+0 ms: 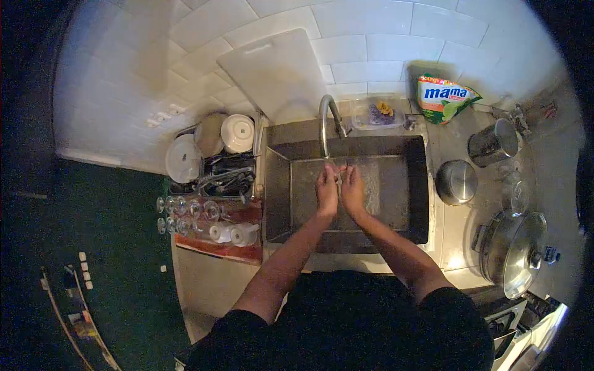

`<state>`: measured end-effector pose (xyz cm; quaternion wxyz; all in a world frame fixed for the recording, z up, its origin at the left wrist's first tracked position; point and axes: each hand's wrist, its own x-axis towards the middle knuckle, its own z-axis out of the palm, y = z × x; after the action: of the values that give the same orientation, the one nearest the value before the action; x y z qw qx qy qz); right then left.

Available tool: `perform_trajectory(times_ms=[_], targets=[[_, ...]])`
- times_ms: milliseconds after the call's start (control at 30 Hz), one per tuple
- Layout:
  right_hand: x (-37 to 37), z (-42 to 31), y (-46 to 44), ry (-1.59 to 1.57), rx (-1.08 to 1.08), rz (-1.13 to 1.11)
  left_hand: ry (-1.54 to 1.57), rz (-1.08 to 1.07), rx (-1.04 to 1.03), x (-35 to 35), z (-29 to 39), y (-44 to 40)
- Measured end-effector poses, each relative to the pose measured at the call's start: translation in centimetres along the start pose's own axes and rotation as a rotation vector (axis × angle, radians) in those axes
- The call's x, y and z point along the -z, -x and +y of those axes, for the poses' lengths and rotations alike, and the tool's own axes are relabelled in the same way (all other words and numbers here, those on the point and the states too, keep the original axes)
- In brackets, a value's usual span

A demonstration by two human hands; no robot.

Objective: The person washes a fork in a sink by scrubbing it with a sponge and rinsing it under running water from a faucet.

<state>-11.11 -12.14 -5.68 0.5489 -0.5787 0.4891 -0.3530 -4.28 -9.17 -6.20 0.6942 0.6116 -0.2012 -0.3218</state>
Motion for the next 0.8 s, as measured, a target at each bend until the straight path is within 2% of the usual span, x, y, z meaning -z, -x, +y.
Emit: perform_trajectory(times_ms=[33, 100, 167, 267, 333, 433, 533, 600, 733, 800], targets=[[0.0, -0.2, 0.2, -0.056, -0.022, 0.022, -0.086, 0.027, 0.085, -0.3, 1.3, 0.2], [-0.2, 0.9, 0.0, 0.058, 0.041, 0.085, -0.260, 0.082, 0.263, -0.7, 3.3, 0.7], [-0.2, 1.9, 0.3, 0.096, 0.058, 0.110, -0.226, 0.019, 0.195, 0.7, -0.1, -0.2], [-0.4, 2.7, -0.1, 0.096, 0.092, 0.128, -0.184, -0.026, 0.035, 0.2, -1.8, -0.6], [-0.4, 3.0, -0.3, 0.187, 0.180, 0.177, -0.125, -0.009, 0.020, -0.6, -1.7, -0.4], [0.6, 1.0, -0.2, 0.252, 0.319, 0.245, -0.010, 0.038, 0.182, -1.0, -1.3, -0.2], [0.8, 0.1, -0.3, -0.054, 0.189, 0.116, -0.020, 0.040, 0.344, -0.2, 0.5, 0.3], [1.0, -0.1, -0.2, -0.055, 0.120, 0.067, -0.106, 0.054, 0.373, -0.7, 2.7, 1.0], [0.5, 0.3, -0.4, 0.098, 0.007, 0.041, -0.256, 0.076, 0.146, 0.1, -0.3, 0.8], [-0.2, 1.6, -0.5, 0.096, 0.092, 0.113, -0.263, 0.081, 0.115, 0.6, -0.7, 0.8]])
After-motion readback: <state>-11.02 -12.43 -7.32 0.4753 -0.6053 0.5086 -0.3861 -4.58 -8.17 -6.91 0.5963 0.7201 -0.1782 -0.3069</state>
